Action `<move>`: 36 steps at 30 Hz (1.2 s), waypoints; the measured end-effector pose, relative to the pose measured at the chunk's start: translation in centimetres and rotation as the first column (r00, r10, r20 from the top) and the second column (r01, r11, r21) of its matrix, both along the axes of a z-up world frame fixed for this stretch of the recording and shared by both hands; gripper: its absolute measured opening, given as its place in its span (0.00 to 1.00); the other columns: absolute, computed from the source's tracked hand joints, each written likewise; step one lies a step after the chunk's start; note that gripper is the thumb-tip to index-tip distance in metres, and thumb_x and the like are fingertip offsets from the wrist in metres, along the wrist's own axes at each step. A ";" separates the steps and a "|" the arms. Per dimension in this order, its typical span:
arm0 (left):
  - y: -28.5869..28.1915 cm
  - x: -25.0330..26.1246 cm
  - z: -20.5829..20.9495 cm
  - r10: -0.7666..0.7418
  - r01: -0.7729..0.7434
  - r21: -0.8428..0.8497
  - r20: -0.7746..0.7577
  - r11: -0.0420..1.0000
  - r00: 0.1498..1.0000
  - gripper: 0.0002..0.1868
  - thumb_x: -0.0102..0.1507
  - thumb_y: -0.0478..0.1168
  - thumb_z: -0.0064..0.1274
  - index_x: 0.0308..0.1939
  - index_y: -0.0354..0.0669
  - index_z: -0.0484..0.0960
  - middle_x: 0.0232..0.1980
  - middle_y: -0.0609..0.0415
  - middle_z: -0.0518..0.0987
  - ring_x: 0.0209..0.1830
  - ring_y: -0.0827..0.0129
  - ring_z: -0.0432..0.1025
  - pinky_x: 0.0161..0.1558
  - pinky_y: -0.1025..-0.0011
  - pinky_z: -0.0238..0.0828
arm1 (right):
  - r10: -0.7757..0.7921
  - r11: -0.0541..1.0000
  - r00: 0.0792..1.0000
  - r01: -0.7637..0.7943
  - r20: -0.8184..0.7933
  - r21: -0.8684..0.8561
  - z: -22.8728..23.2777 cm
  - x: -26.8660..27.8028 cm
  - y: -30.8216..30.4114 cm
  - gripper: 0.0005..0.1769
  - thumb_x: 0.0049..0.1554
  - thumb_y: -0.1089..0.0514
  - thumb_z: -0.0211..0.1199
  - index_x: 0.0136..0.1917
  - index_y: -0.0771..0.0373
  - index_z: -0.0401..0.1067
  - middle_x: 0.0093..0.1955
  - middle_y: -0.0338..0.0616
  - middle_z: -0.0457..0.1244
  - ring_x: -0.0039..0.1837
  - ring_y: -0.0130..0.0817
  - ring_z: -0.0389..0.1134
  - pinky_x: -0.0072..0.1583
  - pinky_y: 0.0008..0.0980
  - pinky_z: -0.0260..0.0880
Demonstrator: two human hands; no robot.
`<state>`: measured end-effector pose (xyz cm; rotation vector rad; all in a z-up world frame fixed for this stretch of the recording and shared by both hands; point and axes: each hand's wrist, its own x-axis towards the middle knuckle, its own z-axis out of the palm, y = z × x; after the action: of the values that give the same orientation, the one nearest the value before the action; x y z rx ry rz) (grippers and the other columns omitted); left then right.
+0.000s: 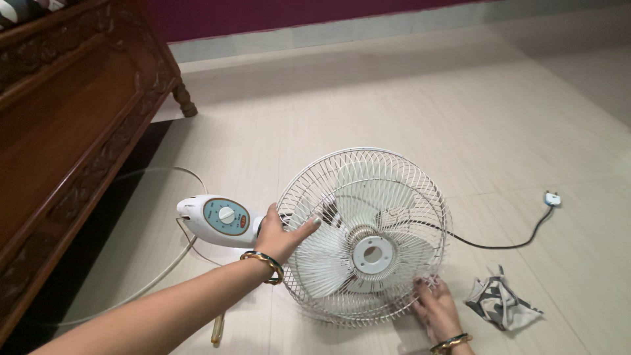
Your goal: The person assembles a white pedestal fan on the floor. They wipe the motor housing with a cloth, then attach the front wire cage and secure it by hand.
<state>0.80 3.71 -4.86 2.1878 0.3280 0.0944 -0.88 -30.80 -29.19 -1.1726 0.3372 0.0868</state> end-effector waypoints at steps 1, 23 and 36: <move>0.3 0.2 -0.4 -0.012 0.012 0.042 0.007 0.999 1.000 0.58 0.48 0.62 0.68 0.69 0.27 0.58 0.63 0.35 0.73 0.63 0.51 0.72 0.63 0.61 0.69 | -0.020 1.000 1.000 0.020 0.013 0.011 0.1 0.0 0.0 0.39 0.52 0.46 0.66 0.72 0.60 0.59 0.67 0.43 0.62 0.64 0.36 0.64 0.62 0.46 0.67; 0.6 2.0 -2.5 -0.095 0.084 0.113 0.092 0.990 0.991 0.65 0.52 0.59 0.68 0.78 0.34 0.41 0.75 0.37 0.57 0.73 0.51 0.59 0.70 0.62 0.59 | -0.003 0.998 1.000 0.001 -0.031 -0.066 0.3 0.8 0.4 0.48 0.50 0.40 0.67 0.75 0.63 0.55 0.70 0.48 0.60 0.70 0.42 0.62 0.69 0.50 0.61; 0.2 1.7 -1.6 -0.051 0.047 0.102 0.033 0.994 0.998 0.64 0.51 0.57 0.69 0.78 0.38 0.43 0.76 0.38 0.56 0.74 0.51 0.60 0.70 0.62 0.60 | 0.161 0.969 0.986 -0.149 -0.047 0.195 -1.0 1.0 -0.1 0.42 0.47 0.35 0.68 0.63 0.68 0.68 0.58 0.48 0.68 0.60 0.43 0.69 0.63 0.47 0.70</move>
<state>2.53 3.89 -6.46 2.2904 0.2539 0.1251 0.10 -30.91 -30.23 -1.0052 0.2846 0.2872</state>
